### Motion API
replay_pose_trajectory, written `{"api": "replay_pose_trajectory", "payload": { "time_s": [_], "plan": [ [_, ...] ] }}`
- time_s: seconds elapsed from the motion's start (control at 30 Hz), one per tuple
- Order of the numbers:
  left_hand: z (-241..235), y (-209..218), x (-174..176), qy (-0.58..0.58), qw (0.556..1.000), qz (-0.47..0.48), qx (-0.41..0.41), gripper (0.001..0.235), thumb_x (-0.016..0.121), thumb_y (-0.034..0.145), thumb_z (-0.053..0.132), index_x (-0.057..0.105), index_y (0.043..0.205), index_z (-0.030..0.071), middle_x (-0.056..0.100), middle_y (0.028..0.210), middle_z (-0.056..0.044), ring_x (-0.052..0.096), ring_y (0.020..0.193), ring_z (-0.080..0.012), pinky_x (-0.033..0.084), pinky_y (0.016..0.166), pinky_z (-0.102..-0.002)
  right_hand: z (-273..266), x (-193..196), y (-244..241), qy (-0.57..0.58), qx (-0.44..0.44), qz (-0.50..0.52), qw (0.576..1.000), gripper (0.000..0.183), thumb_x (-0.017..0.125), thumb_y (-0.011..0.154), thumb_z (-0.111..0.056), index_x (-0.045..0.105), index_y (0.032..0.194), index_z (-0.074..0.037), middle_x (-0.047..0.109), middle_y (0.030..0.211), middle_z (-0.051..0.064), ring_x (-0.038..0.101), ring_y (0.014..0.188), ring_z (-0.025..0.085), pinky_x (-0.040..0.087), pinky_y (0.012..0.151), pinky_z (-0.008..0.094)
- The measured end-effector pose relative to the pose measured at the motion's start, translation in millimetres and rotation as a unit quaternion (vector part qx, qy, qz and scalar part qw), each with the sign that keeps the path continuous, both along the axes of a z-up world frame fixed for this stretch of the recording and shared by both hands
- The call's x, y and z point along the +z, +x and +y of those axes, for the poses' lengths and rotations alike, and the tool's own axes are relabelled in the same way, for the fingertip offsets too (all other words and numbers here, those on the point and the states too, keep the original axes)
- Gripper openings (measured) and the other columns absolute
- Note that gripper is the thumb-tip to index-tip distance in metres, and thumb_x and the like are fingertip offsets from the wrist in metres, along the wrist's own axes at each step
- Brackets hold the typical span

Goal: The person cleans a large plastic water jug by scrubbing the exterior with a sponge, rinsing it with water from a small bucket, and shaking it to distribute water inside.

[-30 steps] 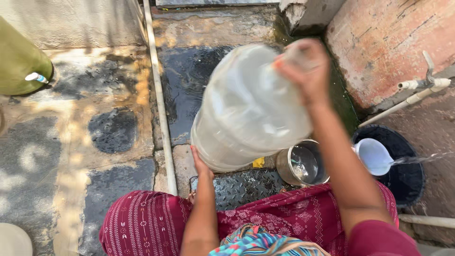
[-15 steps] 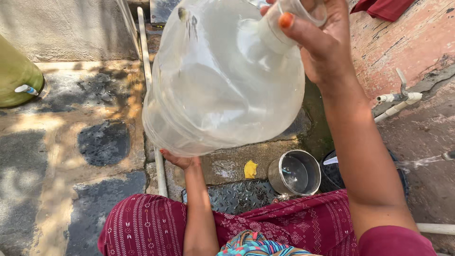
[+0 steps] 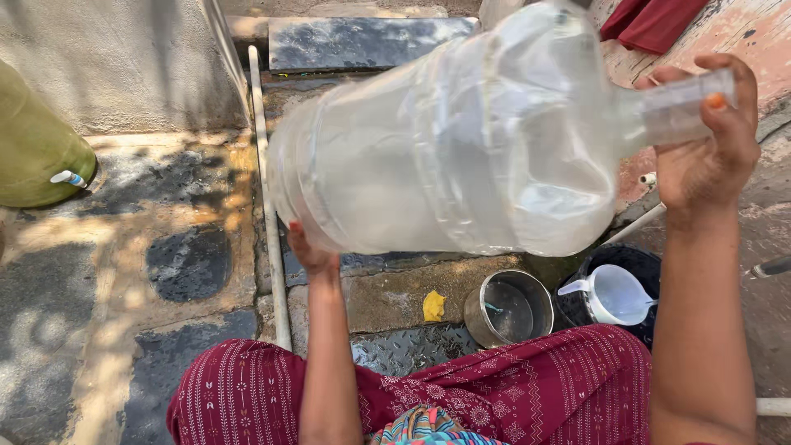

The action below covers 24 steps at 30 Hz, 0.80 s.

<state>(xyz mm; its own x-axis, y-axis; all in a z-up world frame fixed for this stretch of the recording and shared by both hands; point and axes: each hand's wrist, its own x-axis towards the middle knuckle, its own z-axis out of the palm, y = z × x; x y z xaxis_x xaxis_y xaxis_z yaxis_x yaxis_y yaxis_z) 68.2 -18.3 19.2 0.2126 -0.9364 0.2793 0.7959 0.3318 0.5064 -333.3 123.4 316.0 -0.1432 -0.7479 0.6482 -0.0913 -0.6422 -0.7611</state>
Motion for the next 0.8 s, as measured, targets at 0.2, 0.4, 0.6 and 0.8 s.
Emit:
{"api": "replay_pose_trajectory", "payload": {
  "time_s": [0.2,0.4,0.6,0.8],
  "plan": [
    [-39.3,38.7,148.0,-0.112,0.939,-0.3,0.128,0.083,0.091,0.083,0.049,0.06,0.14,-0.002,0.069,0.125,-0.008,0.066,0.121,-0.0245,0.053,0.109,-0.038,-32.5,-164.1,-120.9,0.365,-0.217,-0.037,0.905,0.084,0.024,0.1,-0.079,0.041,0.149,-0.013,0.064,0.125,0.006,0.067,0.105,0.02,0.056,0.081,0.038],
    [-56.8,71.9,151.5,0.18,0.762,-0.612,0.111,0.093,0.082,0.064,0.07,0.071,0.125,0.001,0.075,0.114,-0.017,0.074,0.102,-0.0259,0.056,0.095,-0.038,-45.1,-346.9,-114.4,0.631,-0.043,0.036,0.774,0.093,0.014,0.095,-0.082,0.06,0.129,-0.01,0.068,0.079,0.007,0.044,0.046,0.012,0.027,0.041,0.026],
    [-74.9,93.4,102.5,0.303,0.535,-0.788,0.012,0.093,0.08,0.066,0.079,0.078,0.107,-0.005,0.073,0.11,-0.026,0.07,0.097,-0.034,0.054,0.091,-0.042,-39.6,-402.7,-82.3,0.723,-0.093,0.015,0.684,0.062,0.028,0.096,-0.069,0.053,0.128,-0.022,0.061,0.074,0.015,0.032,0.044,0.012,0.024,0.039,0.029],
    [-58.7,112.8,149.8,-0.034,0.911,-0.406,0.065,0.091,0.079,0.086,0.067,0.058,0.135,-0.007,0.067,0.12,-0.021,0.068,0.106,-0.026,0.056,0.092,-0.036,-63.1,-267.1,-84.4,0.347,0.025,-0.182,0.92,0.049,0.038,0.106,-0.049,0.06,0.125,-0.009,0.066,0.1,0.003,0.06,0.087,0.017,0.047,0.076,0.035]
  ]
}}
